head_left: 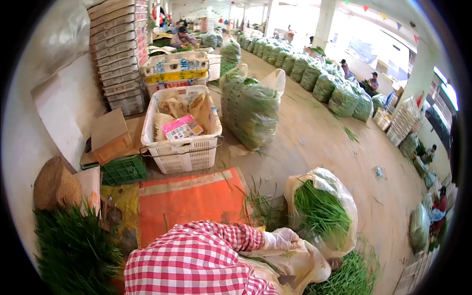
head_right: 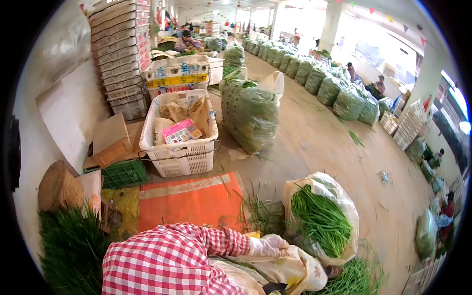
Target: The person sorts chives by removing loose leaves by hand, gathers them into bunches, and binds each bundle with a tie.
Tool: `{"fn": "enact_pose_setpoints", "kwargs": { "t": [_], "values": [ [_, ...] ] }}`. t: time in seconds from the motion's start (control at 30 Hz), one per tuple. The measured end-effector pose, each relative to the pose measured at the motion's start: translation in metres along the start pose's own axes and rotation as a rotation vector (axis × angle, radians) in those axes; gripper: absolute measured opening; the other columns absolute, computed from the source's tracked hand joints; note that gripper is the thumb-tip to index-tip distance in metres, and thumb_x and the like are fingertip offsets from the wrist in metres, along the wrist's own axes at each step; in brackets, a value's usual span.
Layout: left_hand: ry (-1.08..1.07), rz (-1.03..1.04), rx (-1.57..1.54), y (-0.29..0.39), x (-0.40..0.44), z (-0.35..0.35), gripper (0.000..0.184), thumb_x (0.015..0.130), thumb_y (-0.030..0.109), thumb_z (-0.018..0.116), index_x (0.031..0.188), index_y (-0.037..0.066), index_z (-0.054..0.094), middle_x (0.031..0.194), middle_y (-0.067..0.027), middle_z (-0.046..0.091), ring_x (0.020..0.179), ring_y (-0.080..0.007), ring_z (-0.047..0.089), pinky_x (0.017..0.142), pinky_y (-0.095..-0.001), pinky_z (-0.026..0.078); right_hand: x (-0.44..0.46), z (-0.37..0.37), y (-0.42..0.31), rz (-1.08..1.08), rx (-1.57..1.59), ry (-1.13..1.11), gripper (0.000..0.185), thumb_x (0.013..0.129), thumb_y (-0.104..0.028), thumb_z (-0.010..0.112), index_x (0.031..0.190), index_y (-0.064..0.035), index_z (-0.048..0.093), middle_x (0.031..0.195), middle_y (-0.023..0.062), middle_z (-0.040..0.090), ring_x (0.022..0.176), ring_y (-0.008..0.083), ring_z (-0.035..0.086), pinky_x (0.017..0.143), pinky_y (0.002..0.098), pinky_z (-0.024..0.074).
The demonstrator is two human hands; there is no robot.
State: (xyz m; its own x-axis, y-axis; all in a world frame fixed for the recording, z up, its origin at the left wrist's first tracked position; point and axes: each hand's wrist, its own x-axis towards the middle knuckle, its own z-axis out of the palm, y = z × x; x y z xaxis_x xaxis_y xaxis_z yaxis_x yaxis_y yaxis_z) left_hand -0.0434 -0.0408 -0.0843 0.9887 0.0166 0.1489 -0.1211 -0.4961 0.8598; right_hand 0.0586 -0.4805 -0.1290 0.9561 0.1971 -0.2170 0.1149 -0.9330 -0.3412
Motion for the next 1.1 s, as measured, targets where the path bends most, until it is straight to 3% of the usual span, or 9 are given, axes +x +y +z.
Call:
{"fn": "enact_pose_setpoints", "kwargs": {
  "t": [0.1,0.2,0.27,0.43,0.6,0.73,0.87,0.97,1.1],
  "values": [
    [0.040,0.259,-0.595,-0.066,-0.004,0.014,0.023,0.085,0.023,0.059,0.093,0.003,0.064,0.087,-0.0106,0.064,0.083,-0.0199,0.062,0.074,-0.0319,0.048,0.066,0.051,0.165,-0.251,-0.440,0.245,0.051,0.076,-0.046,0.060,0.115,-0.0132,0.059,0.118,0.0208,0.054,0.110,0.0296,0.049,0.096,0.0406,0.0361],
    [0.078,0.314,-0.111,-0.079,-0.020,0.005,0.017,0.087,0.019,0.055,0.078,0.005,0.059,0.071,-0.0036,0.061,0.064,-0.0150,0.056,0.060,-0.0302,0.046,-0.011,-0.013,0.049,0.072,-0.224,0.320,0.043,0.086,-0.042,0.047,0.084,-0.0004,0.059,0.081,0.0213,0.060,0.074,0.0362,0.057,0.072,0.0437,0.0453],
    [0.076,-0.091,-0.577,-0.088,-0.026,0.003,0.028,0.088,0.024,0.056,0.068,0.005,0.060,0.059,-0.0031,0.056,0.055,-0.0129,0.053,0.054,-0.0271,0.043,-0.012,-0.017,0.064,0.102,-0.243,0.367,0.041,0.084,-0.039,0.049,0.067,-0.0036,0.060,0.067,0.0160,0.060,0.068,0.0349,0.056,0.066,0.0448,0.0432],
    [-0.043,-0.286,-0.058,-0.125,-0.050,0.013,0.027,0.090,0.025,0.051,0.080,0.003,0.062,0.069,-0.0048,0.060,0.070,-0.0121,0.053,0.061,-0.0294,0.041,-0.024,-0.010,0.047,0.495,-0.019,0.089,0.037,0.080,-0.038,0.057,0.080,-0.0028,0.066,0.080,0.0182,0.064,0.079,0.0316,0.062,0.073,0.0399,0.0470],
    [-0.212,-0.604,-0.315,-0.118,-0.031,0.009,0.026,0.091,0.024,0.051,0.081,0.002,0.062,0.068,-0.0020,0.057,0.063,-0.0096,0.049,0.059,-0.0255,0.040,-0.014,0.006,0.001,0.505,-0.119,-0.102,0.034,0.081,-0.035,0.059,0.078,-0.0026,0.066,0.070,0.0142,0.063,0.066,0.0250,0.061,0.064,0.0355,0.0476],
    [-0.152,-0.462,-0.699,-0.130,0.046,0.018,0.027,0.092,0.018,0.050,0.069,0.003,0.054,0.067,-0.0021,0.057,0.059,-0.0083,0.048,0.057,-0.0235,0.041,0.022,0.015,-0.010,0.568,0.534,-0.034,0.031,0.081,-0.029,0.062,0.090,0.0001,0.064,0.070,0.0061,0.063,0.064,0.0124,0.057,0.058,0.0288,0.0454],
    [-0.106,-0.178,-0.378,-0.104,0.173,0.025,0.026,0.088,0.015,0.051,0.067,0.001,0.054,0.061,-0.0014,0.054,0.057,-0.0090,0.046,0.054,-0.0249,0.039,0.096,0.009,-0.021,0.233,0.494,0.095,0.031,0.081,-0.026,0.061,0.100,-0.0024,0.062,0.089,0.0126,0.065,0.078,0.0196,0.062,0.072,0.0280,0.0473],
    [0.074,0.099,0.089,-0.088,0.266,0.036,0.027,0.086,0.026,0.052,0.080,0.001,0.060,0.067,-0.0160,0.058,0.062,-0.0271,0.057,0.060,-0.0351,0.045,0.157,0.004,-0.064,0.389,1.536,-0.081,0.026,0.086,-0.022,0.057,0.099,0.0008,0.062,0.087,0.0096,0.064,0.077,0.0158,0.058,0.070,0.0261,0.0465],
    [-0.168,-0.119,0.662,-0.104,0.358,0.057,0.032,0.087,0.032,0.047,0.093,0.004,0.061,0.088,-0.0174,0.064,0.085,-0.0331,0.061,0.076,-0.0420,0.047,0.203,0.010,-0.089,0.231,0.856,-0.081,0.026,0.089,-0.024,0.057,0.098,0.0001,0.062,0.079,0.0054,0.064,0.068,0.0105,0.058,0.064,0.0241,0.0469]
  ]
}}
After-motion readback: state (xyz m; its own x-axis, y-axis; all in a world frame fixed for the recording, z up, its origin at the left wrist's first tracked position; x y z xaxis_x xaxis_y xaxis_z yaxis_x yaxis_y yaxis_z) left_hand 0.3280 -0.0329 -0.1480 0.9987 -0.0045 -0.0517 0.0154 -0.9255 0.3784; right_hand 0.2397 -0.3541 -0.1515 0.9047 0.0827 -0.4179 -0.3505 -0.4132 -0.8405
